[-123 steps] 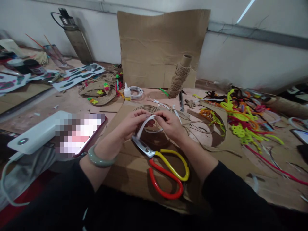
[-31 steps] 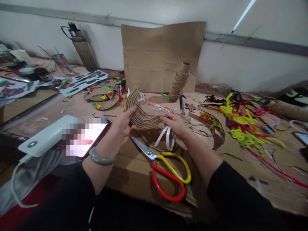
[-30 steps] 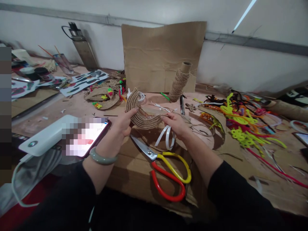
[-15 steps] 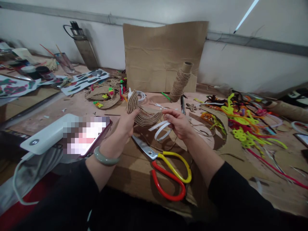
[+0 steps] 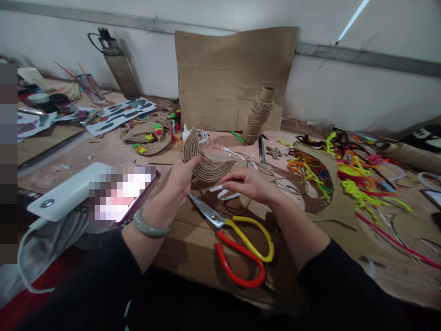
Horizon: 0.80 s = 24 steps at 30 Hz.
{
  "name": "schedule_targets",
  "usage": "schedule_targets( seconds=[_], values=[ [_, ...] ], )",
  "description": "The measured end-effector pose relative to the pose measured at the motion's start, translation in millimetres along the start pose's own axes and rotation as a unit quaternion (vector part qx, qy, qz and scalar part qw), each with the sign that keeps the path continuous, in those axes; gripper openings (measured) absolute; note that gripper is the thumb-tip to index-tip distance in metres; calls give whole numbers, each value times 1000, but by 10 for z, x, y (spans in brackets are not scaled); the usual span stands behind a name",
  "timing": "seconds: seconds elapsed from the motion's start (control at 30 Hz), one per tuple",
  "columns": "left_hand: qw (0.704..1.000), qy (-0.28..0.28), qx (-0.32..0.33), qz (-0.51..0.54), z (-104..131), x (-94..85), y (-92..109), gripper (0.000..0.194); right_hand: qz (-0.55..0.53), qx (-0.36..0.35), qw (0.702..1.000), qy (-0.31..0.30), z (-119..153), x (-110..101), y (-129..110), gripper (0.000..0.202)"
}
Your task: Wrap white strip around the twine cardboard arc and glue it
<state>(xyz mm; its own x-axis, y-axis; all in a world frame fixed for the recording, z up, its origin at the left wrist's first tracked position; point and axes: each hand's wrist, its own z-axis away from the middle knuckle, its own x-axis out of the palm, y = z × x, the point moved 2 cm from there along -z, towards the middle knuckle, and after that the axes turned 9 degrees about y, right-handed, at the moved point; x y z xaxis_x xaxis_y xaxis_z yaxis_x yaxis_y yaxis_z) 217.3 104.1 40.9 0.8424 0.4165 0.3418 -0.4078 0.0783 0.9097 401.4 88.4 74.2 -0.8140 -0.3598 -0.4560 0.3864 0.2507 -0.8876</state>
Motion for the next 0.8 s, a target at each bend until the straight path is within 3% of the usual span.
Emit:
schedule_targets(
  seconds=[0.1, 0.33, 0.47, 0.6, 0.8],
  values=[
    [1000, -5, -1, 3, 9, 18, -1, 26, 27, -40, 999, -6, 28, -33, -43, 16],
    [999, -28, -27, 25, 83, 51, 32, 20, -33, -78, 993, 86, -5, -35, -63, 23],
    [997, -43, -28, 62, 122, 83, 25, 25, -116, -26, 986, 121, -16, 26, -73, 24],
    [995, -45, -3, 90, 169, 115, -2, 27, -153, 31, 973, 172, -28, 113, -53, 13],
    [992, -74, -11, 97, 240, 141, -5, 26, -179, 53, 957, 224, -48, 169, -27, 13]
  ],
)
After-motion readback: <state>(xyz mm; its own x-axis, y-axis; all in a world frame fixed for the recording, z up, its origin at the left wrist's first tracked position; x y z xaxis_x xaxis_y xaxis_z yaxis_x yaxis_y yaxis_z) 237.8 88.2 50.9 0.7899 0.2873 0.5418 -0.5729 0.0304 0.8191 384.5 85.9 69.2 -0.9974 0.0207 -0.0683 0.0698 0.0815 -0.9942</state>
